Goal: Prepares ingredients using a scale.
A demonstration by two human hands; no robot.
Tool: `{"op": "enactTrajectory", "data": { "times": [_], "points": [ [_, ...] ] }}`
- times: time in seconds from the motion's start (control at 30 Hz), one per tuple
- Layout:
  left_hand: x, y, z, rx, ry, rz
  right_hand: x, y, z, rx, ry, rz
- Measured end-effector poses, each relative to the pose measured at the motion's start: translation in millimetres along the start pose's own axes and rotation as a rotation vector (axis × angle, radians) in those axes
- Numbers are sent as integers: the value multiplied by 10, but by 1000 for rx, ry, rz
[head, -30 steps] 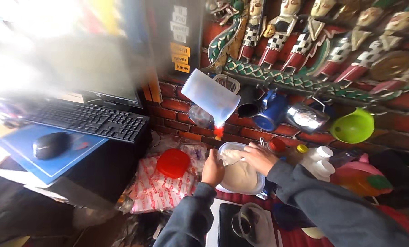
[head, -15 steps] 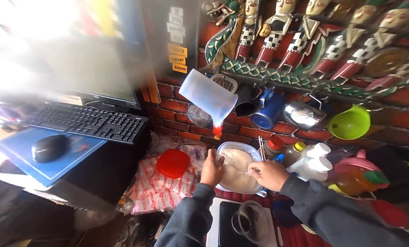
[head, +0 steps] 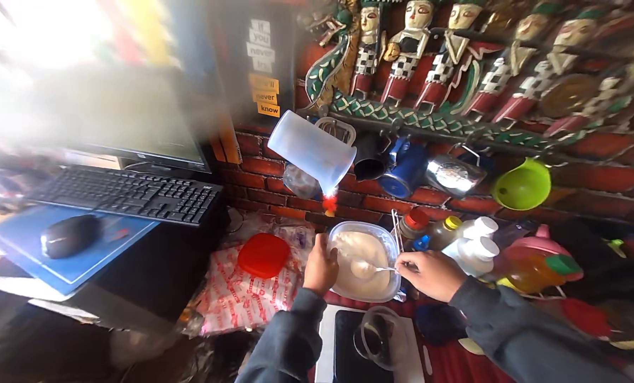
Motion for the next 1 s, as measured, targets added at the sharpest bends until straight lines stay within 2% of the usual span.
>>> {"op": "enactTrajectory", "data": {
  "times": [0.2, 0.33, 0.43, 0.57, 0.63, 0.7, 0.77, 0.8, 0.87, 0.93, 1.0],
  "points": [
    [-14, 14, 18, 9, -35, -12, 26, 282, 142, 20, -86, 73],
    [-1, 18, 27, 31, -54, -25, -170, 599, 318, 128, -194, 219],
    [-7, -24, 30, 52, -59, -43, -433, 856, 427, 226, -212, 434],
    [-8, -36, 14, 51, -53, -34, -623, 1063, 436, 399, -127, 862],
    [-2, -36, 5, 51, -45, -25, -496, 1035, 358, 400, -137, 958],
    [-1, -35, -17, 51, -36, -19, -295, 872, 170, 328, -54, 979],
    [-14, -36, -27, 52, -34, -20, -129, 606, -88, 197, 76, 869],
    [-19, -32, -31, 54, -34, -23, -102, 451, -233, 101, 133, 711],
    [-12, -22, -18, 64, -34, -28, -175, 177, -530, -54, 245, 273],
    [17, 11, 53, 59, -30, -22, -278, 67, -765, -53, 303, 3],
    [21, 21, 56, 53, -28, -15, -299, 26, -773, -32, 275, -67]
  ]
}}
Point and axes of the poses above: each hand's wrist, its own y-axis away from the middle knuckle, its own x-axis out of the back of the hand, z = x × y, the point moved 7 cm from there along -y, towards the middle knuckle, and after that the axes turned 11 degrees about -x, right-handed, at the moved point
